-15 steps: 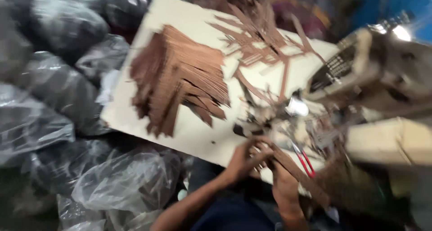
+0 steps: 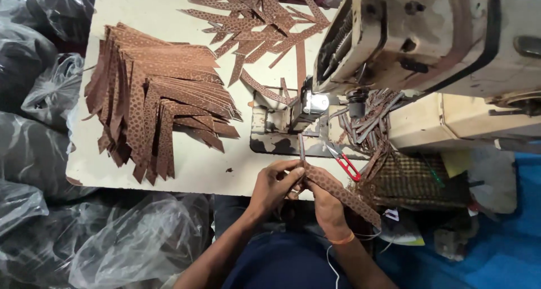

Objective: Stitch decorative leather straps for footwear using an industrial sewing machine.

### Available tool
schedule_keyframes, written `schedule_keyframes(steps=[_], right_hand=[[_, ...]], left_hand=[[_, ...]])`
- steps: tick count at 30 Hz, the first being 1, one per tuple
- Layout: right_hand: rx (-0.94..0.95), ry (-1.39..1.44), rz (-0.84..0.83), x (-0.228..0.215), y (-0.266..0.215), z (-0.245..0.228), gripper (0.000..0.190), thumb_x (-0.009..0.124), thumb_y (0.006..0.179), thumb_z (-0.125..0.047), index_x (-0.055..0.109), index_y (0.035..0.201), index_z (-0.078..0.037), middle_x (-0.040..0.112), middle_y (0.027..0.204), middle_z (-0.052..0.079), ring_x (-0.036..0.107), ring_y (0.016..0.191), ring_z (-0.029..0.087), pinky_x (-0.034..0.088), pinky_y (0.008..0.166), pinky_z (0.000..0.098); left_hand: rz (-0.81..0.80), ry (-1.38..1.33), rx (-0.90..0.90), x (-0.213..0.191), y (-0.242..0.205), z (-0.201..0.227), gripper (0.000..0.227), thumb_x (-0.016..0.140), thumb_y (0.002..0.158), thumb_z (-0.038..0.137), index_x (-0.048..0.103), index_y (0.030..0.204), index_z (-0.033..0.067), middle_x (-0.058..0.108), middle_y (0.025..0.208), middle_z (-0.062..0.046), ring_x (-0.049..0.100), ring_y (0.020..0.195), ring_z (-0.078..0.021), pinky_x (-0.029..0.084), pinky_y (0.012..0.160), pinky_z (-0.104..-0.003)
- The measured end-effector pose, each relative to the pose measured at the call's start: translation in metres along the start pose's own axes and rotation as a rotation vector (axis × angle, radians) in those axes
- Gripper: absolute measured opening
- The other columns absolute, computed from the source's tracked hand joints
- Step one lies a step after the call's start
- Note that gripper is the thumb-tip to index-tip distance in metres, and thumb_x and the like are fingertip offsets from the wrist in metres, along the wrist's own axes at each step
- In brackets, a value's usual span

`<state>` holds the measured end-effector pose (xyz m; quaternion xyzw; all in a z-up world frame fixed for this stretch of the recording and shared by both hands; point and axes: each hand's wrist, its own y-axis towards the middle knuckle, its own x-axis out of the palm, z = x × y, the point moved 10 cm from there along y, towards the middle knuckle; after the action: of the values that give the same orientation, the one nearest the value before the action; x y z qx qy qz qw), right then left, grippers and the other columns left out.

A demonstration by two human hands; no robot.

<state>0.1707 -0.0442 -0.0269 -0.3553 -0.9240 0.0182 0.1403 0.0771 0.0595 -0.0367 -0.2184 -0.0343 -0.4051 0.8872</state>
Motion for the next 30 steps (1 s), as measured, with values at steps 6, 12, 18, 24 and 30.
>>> schedule_keyframes(steps=[6,12,18,24,30], right_hand=[[0.093,-0.171,-0.011,-0.021,-0.016,0.025,0.023,0.065,0.096,-0.002,0.067,0.118,0.006,0.07,0.098,0.009,0.069,0.081,0.017,0.056,0.075,0.0289],[0.167,-0.235,-0.173,-0.013,-0.021,-0.02,0.019,0.065,0.095,-0.002,0.073,0.111,0.005,0.074,0.093,0.006,0.072,0.085,0.015,0.056,0.075,0.0262],[-0.144,-0.71,-0.122,-0.007,0.01,-0.059,0.009,0.075,0.089,-0.004,0.078,0.096,0.0,0.074,0.088,0.005,0.071,0.082,0.014,0.054,0.074,0.0271],[0.004,-0.361,-0.11,-0.01,0.014,-0.035,0.016,0.073,0.091,-0.004,0.075,0.105,0.003,0.072,0.101,0.005,0.067,0.092,0.012,0.054,0.081,0.0246],[0.201,-0.103,-0.082,-0.023,0.013,-0.002,0.018,0.071,0.094,-0.004,0.074,0.107,0.007,0.076,0.092,0.007,0.07,0.082,0.01,0.056,0.072,0.0222]], left_hand=[[0.078,0.03,0.032,-0.022,0.017,0.002,0.03,0.07,0.093,0.017,0.073,0.114,-0.0041,0.072,0.089,-0.002,0.066,0.069,-0.0067,0.056,0.052,-0.025],[0.033,0.097,-0.02,-0.021,0.023,-0.014,0.029,0.069,0.094,0.016,0.073,0.116,-0.002,0.072,0.083,-0.003,0.06,0.061,-0.0079,0.051,0.051,-0.024],[-0.223,0.046,-0.133,0.017,-0.003,-0.04,0.028,0.063,0.099,0.018,0.076,0.117,0.0014,0.074,0.086,-0.001,0.057,0.059,-0.0059,0.048,0.051,-0.022],[-0.148,0.093,-0.054,0.014,-0.013,-0.045,0.03,0.072,0.092,0.015,0.076,0.12,0.0046,0.078,0.091,-0.001,0.063,0.067,-0.0035,0.053,0.056,-0.022],[-0.106,0.14,-0.078,0.013,-0.014,-0.043,0.029,0.075,0.09,0.014,0.078,0.117,0.005,0.079,0.09,-0.001,0.063,0.064,-0.0044,0.052,0.055,-0.022]])
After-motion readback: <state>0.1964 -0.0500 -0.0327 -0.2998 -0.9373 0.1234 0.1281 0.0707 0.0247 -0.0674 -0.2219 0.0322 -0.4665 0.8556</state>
